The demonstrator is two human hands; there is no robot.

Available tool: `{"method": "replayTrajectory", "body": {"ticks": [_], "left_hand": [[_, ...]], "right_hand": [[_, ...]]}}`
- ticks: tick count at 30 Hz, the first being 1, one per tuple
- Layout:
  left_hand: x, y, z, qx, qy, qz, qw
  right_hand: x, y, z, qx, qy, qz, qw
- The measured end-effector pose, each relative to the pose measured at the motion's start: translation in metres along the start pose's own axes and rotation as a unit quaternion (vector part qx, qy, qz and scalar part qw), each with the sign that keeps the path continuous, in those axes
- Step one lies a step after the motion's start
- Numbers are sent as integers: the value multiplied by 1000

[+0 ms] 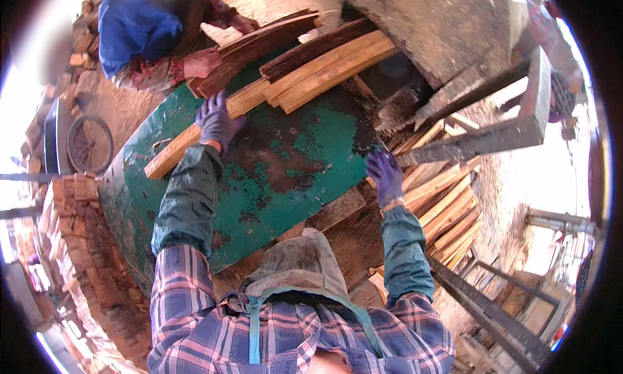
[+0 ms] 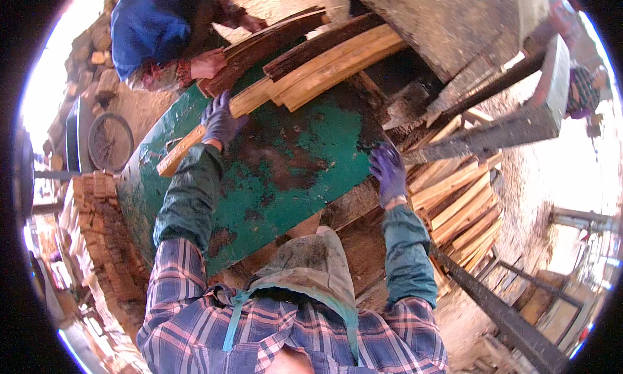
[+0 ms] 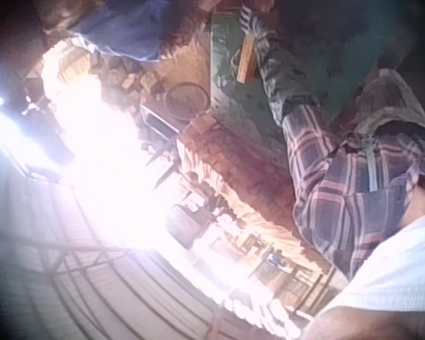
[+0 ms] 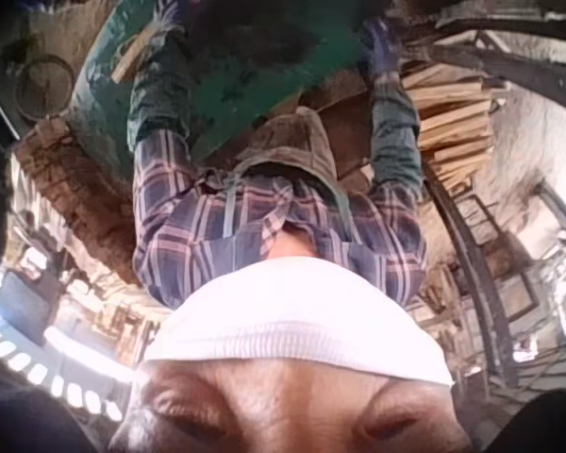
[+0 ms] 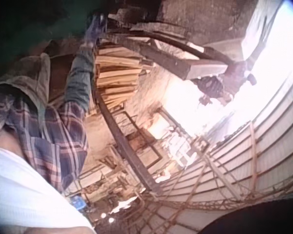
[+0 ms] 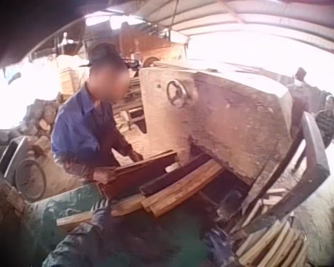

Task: The person picks up wooden planks from a green workbench and stacks them on a nearby pile. The person handles the planks one by one, aligning them carefully before placing them on the growing stack.

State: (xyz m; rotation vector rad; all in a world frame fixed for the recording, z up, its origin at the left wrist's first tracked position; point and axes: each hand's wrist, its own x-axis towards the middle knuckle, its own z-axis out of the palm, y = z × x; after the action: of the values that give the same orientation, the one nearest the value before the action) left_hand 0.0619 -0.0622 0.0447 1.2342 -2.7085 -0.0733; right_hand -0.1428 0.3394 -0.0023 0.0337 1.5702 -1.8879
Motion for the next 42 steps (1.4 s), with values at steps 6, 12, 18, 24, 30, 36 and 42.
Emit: {"method": "replayTrajectory", "body": {"ticks": [6, 12, 18, 24, 30, 36, 42], "left_hand": [[-53, -98, -1, 6, -75, 5, 997], [-207, -223, -19, -49, -112, -140, 983], [-244, -224, -26, -7, -59, -209, 976], [-247, -238, -25, -49, -66, -197, 977], [-250, -246, -39, -106, -141, -211, 962], [-336, -271, -24, -275, -69, -269, 920], [-419, -280, -38, -480, 15, -326, 814]], "right_hand": [[166, -49, 155, -204, 94, -144, 964], [262, -54, 243, -538, 304, 80, 782], [225, -31, 246, -514, 317, 48, 795], [114, 68, 244, -538, 325, -62, 775], [-143, 185, 284, -534, 40, -198, 821], [-261, 241, 376, -586, -153, -156, 780], [-286, 244, 453, -593, -221, -76, 770]]}}
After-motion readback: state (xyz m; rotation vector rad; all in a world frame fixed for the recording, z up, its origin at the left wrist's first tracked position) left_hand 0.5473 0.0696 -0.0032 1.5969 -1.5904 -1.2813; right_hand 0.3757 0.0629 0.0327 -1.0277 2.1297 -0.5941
